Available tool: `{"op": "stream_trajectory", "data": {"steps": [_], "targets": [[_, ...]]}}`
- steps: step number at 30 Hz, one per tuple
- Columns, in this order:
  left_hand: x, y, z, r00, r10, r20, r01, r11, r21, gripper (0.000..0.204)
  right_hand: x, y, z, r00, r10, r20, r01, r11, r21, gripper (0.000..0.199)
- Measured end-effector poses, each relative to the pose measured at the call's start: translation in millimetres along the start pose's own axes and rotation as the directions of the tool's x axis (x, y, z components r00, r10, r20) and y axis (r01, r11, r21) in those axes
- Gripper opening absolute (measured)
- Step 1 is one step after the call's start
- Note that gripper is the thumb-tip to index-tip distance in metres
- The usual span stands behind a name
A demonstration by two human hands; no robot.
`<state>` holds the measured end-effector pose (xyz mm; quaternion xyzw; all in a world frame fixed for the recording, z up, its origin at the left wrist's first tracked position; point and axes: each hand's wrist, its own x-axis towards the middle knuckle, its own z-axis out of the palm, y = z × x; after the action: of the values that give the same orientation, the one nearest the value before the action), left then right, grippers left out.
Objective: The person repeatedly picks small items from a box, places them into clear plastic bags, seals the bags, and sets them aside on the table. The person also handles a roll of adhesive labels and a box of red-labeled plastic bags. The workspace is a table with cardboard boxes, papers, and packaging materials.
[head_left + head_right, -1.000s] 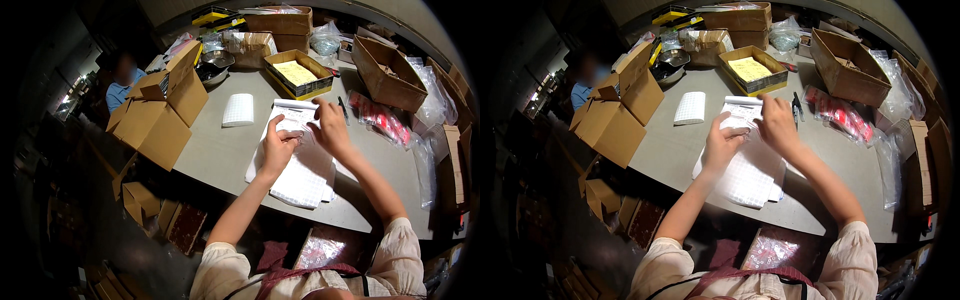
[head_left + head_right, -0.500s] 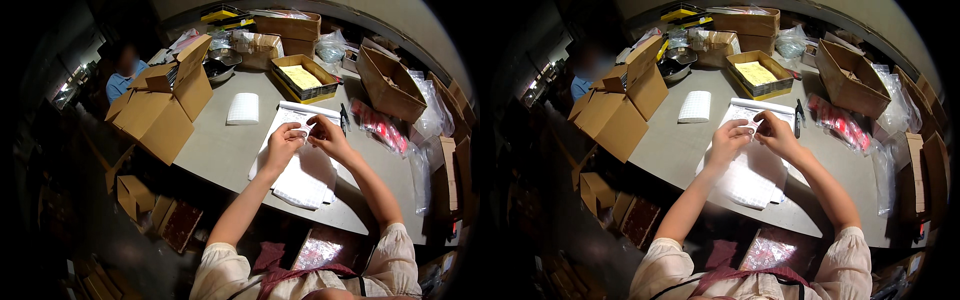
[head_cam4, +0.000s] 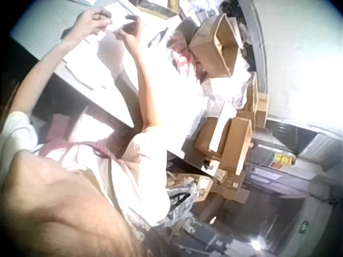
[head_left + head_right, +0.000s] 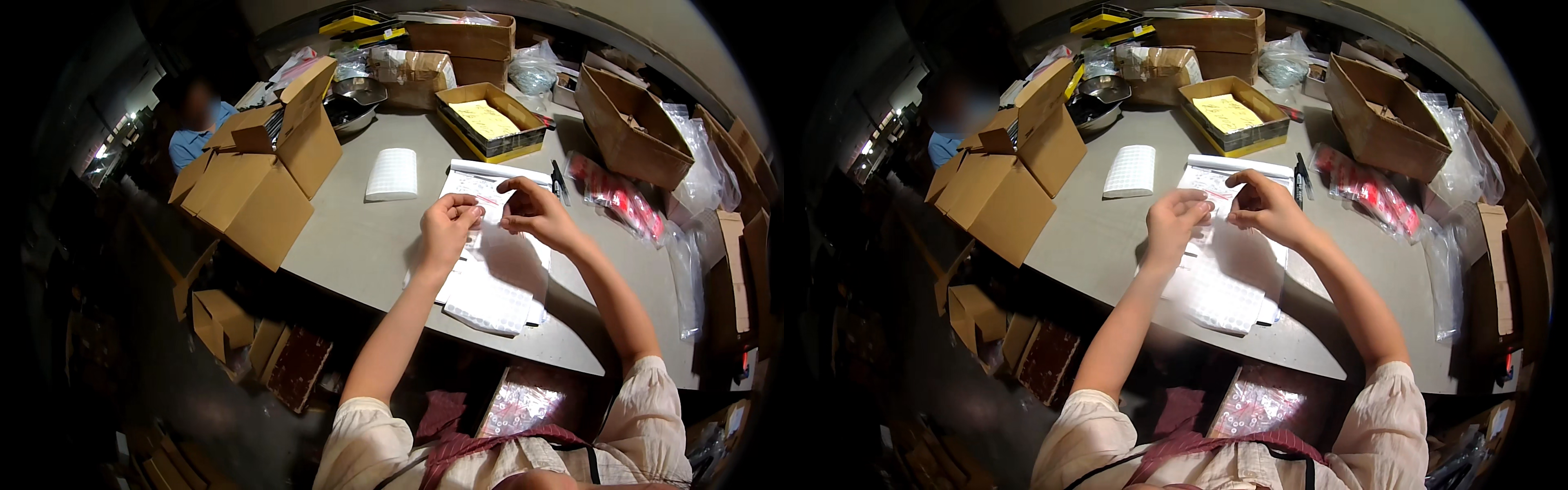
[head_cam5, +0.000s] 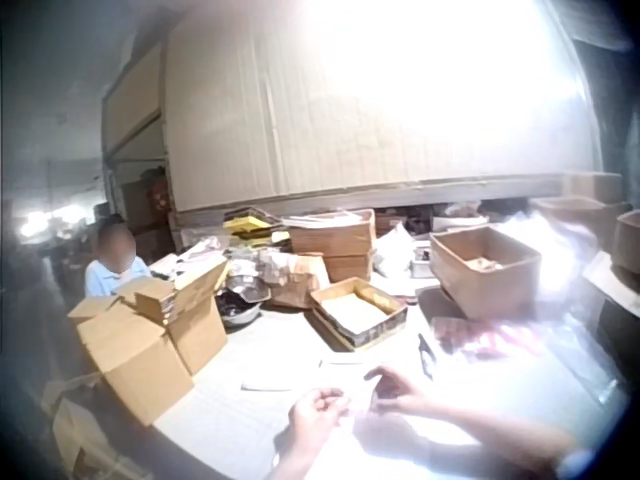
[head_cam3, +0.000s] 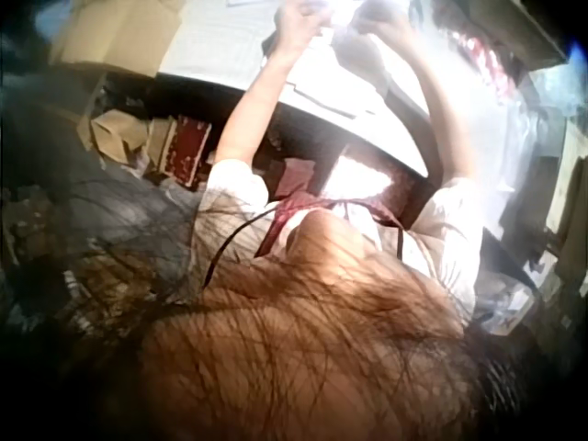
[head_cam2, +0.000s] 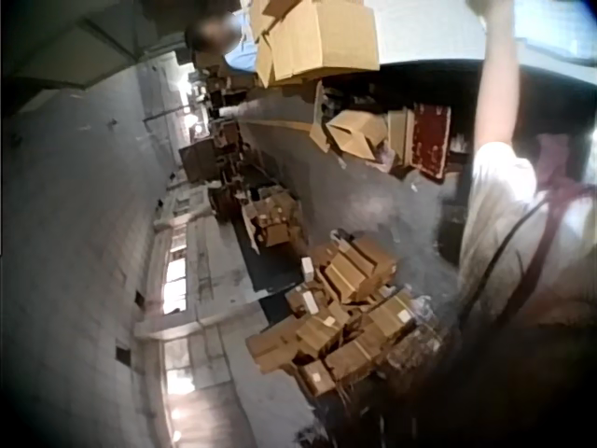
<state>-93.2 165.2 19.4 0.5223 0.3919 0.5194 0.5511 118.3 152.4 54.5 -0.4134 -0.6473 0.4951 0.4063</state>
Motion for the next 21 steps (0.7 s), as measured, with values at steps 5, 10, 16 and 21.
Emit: {"op": "stream_trajectory", "data": {"steps": [5,10,16,21], "targets": [[-4,3,8,0.999,-0.023,0.043,0.029,0.988,-0.154,0.014,1,5,4,0.991,0.129,0.015,-0.129,0.991,-0.043,0.013],[-1,-7,1,0.998,0.04,0.054,-0.04,0.999,-0.003,0.021,4,6,-7,0.985,0.148,0.088,-0.144,0.988,-0.046,0.012],[-3,-3,2,0.999,0.03,0.016,-0.029,0.998,-0.05,0.022,4,1,-7,0.985,0.145,0.096,-0.142,0.989,-0.035,0.01],[-2,6,-2,0.995,-0.064,0.073,0.068,0.997,-0.045,0.028,3,7,-12,0.983,0.156,0.096,-0.154,0.988,-0.031,0.009]]}}
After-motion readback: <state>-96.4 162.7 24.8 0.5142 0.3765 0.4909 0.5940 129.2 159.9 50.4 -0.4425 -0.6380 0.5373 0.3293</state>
